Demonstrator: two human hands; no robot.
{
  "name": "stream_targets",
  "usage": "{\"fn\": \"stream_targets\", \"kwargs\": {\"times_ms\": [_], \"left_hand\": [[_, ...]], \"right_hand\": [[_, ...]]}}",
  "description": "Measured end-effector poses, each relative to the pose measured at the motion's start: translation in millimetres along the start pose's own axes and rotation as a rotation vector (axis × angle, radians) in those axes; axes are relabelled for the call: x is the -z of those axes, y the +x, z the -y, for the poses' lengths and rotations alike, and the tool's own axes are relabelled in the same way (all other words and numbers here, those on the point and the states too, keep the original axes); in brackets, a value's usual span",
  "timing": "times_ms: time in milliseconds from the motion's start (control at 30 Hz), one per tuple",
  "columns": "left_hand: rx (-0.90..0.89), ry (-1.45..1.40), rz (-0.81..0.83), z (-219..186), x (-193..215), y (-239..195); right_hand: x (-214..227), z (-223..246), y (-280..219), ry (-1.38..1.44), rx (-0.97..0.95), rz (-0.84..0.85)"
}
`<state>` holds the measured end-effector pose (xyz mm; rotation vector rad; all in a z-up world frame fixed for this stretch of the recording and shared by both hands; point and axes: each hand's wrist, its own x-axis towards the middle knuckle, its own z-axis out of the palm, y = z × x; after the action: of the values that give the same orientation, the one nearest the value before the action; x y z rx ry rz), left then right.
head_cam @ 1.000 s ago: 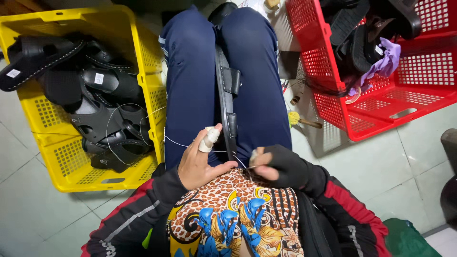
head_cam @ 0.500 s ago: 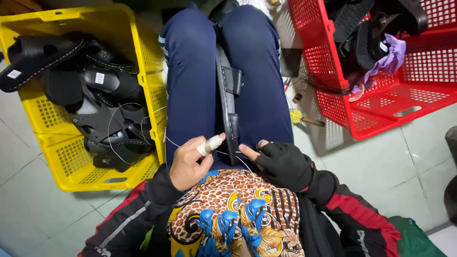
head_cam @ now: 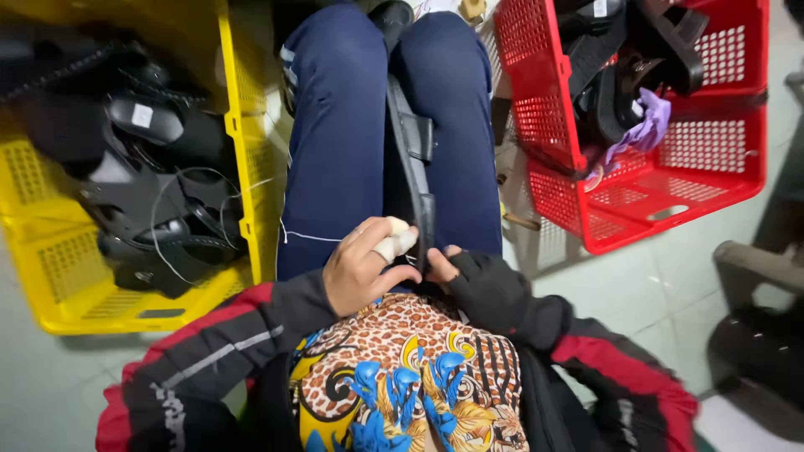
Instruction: The person sits on the floor and sews a black sandal using a needle and white thread. They hold the sandal between their legs and pull the thread through the sole repeatedly. The person then uses a pair of red scissors to cut the thread.
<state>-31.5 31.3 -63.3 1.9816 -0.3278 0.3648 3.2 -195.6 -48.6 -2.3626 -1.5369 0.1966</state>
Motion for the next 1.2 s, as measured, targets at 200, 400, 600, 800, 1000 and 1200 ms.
{"fn": "stream_targets", "kwargs": {"times_ms": [200, 400, 600, 800, 1000, 1200], "left_hand": [[-0.106, -0.035, -0.038, 2.1, -7.3, 1.9], [-0.191, 0.248, 0.021, 12.1, -3.7, -18.5], [0.01, -0.046, 0.067, -0.9, 15.7, -16.7], [0.02, 0.009, 0.197, -6.3, 15.1, -23.0], [0.538, -0.921, 0.177, -43.2, 51.4, -11.4], [0.7, -0.766, 0.025, -9.7, 3.9, -36.7]], "right_hand": [[-53.4, 0.6, -37.0, 0.601, -0.393, -0.257], [-51.9, 3.9, -59.9, 0.498, -0.528, -0.222], [-23.2, 11.8, -26.2, 0.49, -0.488, -0.214], [-20.5, 13.1, -3.8, 0.481, -0.422, -0.239], [5.7, 22.8, 31.5, 0.476, -0.341, -0.167], [-13.7, 16.5, 24.2, 0.504, -0.2, -0.395]]}}
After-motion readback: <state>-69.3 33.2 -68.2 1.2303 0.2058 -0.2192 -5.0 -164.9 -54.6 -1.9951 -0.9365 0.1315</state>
